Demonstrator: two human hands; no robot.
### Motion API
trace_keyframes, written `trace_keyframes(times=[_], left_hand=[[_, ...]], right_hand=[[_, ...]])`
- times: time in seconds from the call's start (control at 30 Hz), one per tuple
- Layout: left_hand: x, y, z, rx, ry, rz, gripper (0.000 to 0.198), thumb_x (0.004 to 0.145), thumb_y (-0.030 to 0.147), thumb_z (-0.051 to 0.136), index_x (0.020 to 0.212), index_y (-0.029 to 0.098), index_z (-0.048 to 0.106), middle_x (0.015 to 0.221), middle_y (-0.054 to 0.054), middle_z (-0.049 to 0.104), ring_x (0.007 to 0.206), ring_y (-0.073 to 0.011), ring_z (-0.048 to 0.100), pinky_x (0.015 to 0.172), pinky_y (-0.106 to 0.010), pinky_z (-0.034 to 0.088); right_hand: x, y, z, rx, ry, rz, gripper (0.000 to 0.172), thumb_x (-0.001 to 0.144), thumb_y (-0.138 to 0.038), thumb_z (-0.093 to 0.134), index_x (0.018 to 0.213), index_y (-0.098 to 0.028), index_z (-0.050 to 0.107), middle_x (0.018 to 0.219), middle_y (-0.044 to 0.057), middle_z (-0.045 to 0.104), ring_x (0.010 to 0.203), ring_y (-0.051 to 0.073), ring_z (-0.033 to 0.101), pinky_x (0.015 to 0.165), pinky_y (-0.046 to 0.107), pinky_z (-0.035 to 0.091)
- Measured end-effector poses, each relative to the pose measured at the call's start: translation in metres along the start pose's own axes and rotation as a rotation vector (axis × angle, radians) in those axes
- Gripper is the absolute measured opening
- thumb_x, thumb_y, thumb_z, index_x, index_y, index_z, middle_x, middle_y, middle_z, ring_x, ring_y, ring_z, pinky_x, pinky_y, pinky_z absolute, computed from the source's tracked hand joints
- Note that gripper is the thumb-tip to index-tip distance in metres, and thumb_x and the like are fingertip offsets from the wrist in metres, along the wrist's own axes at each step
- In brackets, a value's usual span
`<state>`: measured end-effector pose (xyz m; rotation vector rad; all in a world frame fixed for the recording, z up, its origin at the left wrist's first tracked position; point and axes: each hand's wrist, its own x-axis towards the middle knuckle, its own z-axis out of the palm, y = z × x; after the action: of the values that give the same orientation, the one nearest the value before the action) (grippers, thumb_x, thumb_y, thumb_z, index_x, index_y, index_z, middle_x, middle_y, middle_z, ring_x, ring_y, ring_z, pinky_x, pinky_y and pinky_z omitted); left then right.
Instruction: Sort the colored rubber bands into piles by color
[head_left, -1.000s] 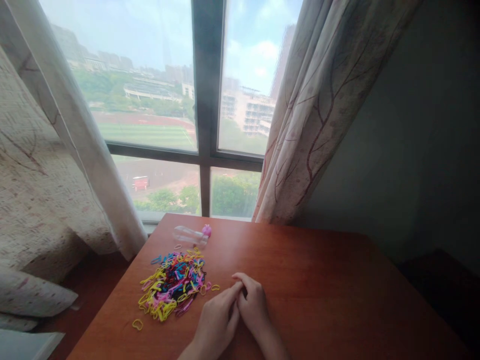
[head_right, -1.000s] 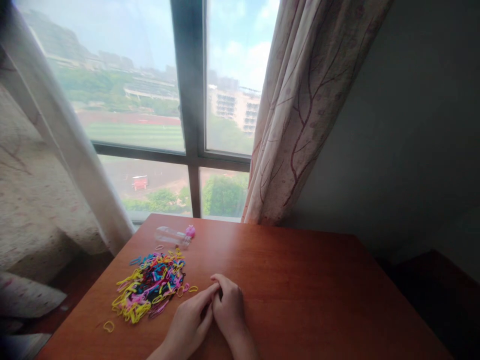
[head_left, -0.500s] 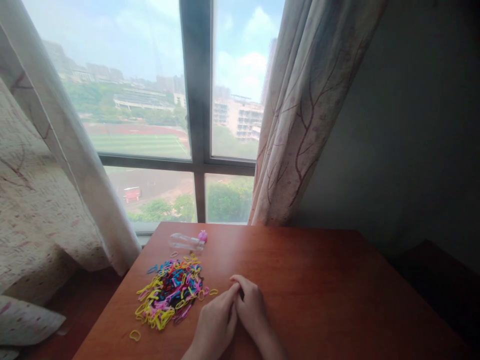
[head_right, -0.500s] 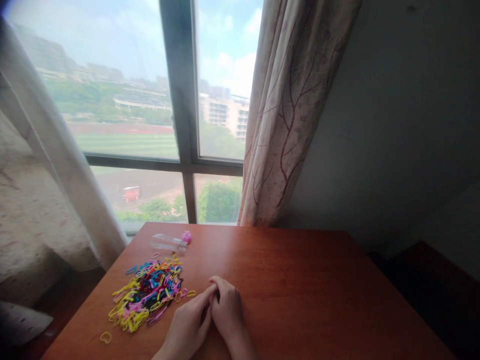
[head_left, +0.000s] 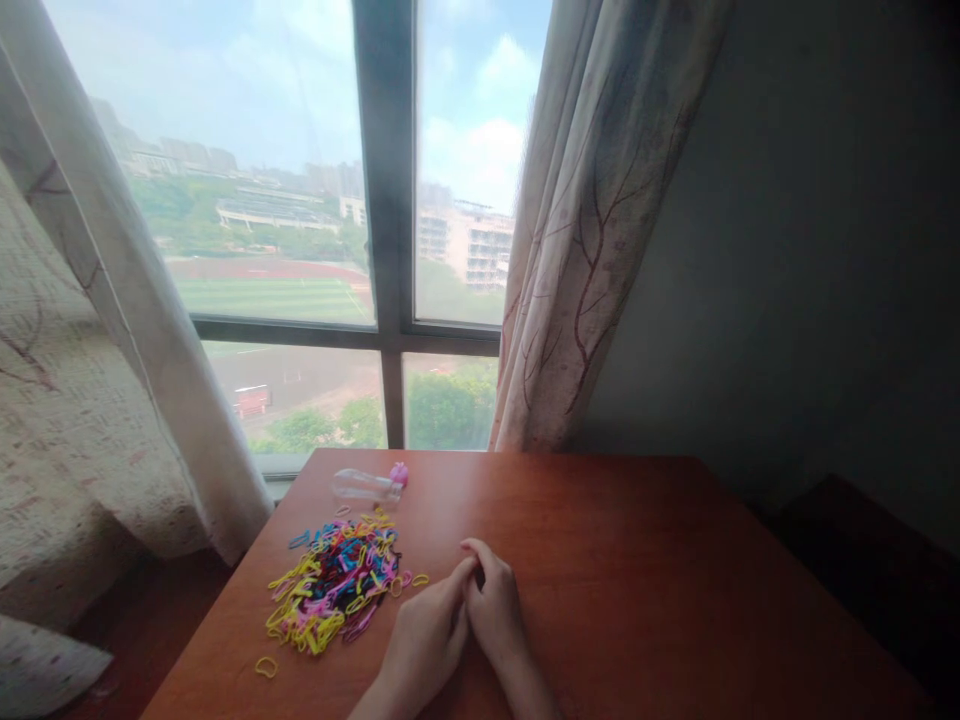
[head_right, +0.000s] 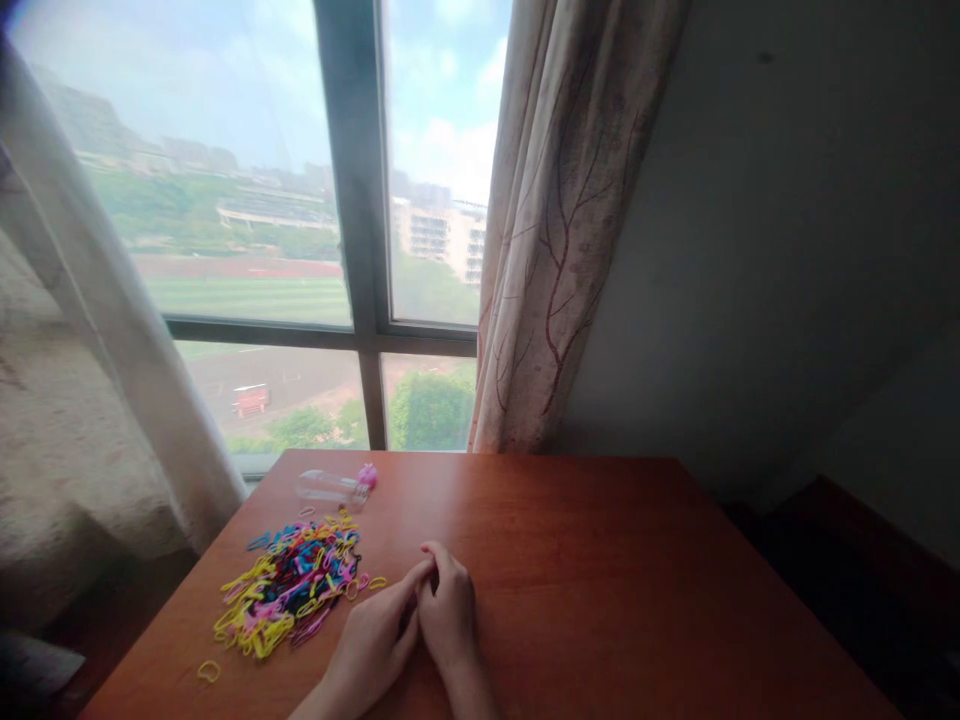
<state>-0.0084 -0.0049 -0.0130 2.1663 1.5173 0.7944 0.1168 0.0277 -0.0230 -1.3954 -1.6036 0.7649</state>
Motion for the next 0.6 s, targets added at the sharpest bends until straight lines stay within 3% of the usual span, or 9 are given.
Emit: trace_keyframes(times=[0.23,0.6], left_hand=[[-0.0017,-0.0021,-0.0002,-0.003,0.029,-0.003,0.054,0.082,0.011,0.045,0.133,0.024,0.051,0.100,-0.004,0.076,0.088,-0.0197,0.073,0.072,-0.025,0.053],[-0.0060,-0.0036,-0.0004,-0.104,0.068,0.003,0.047,0.081,0.011,0.048,0.124,0.025,0.060,0.107,-0.006,0.075,0.095,-0.0196,0.072,0.081,-0.026,0.055]], right_hand=[[-0.0010,-0.0003,0.0005,0.026,-0.029,-0.032,0.032,0.084,-0.016,0.048,0.101,-0.018,0.074,0.099,0.009,0.074,0.094,0.023,0.070,0.086,0.031,0.052],[-0.0036,-0.0038,-0.0005,0.001,-0.080,-0.059,0.029,0.083,-0.014,0.047,0.094,-0.021,0.074,0.091,0.006,0.074,0.085,0.021,0.069,0.080,0.028,0.051]])
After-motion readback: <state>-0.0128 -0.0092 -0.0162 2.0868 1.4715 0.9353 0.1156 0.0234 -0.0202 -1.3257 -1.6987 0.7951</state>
